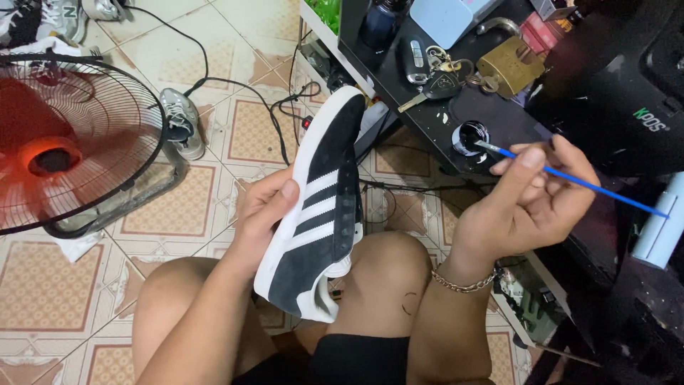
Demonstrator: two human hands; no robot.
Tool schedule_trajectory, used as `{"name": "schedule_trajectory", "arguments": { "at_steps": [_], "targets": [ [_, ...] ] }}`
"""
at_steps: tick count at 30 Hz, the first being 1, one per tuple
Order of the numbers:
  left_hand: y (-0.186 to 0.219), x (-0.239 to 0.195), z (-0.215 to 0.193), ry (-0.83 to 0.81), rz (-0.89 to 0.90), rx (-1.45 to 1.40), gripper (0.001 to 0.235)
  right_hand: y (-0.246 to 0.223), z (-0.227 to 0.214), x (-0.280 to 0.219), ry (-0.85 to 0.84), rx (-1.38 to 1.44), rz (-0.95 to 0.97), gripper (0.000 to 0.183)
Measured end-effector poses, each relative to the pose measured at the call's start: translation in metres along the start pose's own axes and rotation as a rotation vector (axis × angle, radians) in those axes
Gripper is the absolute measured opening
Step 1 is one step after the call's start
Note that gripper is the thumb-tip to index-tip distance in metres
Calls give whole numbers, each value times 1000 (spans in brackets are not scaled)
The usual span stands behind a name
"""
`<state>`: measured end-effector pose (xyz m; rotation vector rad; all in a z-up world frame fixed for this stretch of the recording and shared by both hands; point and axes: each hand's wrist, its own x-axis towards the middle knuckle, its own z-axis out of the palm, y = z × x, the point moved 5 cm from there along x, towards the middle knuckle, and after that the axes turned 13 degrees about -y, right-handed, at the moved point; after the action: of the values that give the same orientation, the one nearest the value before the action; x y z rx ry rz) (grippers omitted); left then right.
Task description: The person holds a black and white sneaker and uses a small blue paintbrush to apply black paint to the shoe's side stripes and eyelets. The person repeatedly dips the brush into a small container of black paint to reload it while working on the shoe.
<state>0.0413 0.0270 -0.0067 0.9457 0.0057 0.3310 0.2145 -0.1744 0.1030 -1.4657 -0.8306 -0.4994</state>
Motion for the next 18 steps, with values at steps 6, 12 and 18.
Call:
{"name": "schedule_trajectory", "arguments": {
  "at_steps": [6, 12, 18],
  "targets": [
    [2, 3, 6, -6, 3, -46, 48, 1, -4, -1, 0, -20, -34, 18],
    [4, 0, 3, -62, 75, -40, 46, -24, 10, -12, 66, 311, -38, 16],
    [-1, -1, -2, -99, 102, -51, 46, -30, 42, -37, -83, 719, 122, 13]
  ]
}}
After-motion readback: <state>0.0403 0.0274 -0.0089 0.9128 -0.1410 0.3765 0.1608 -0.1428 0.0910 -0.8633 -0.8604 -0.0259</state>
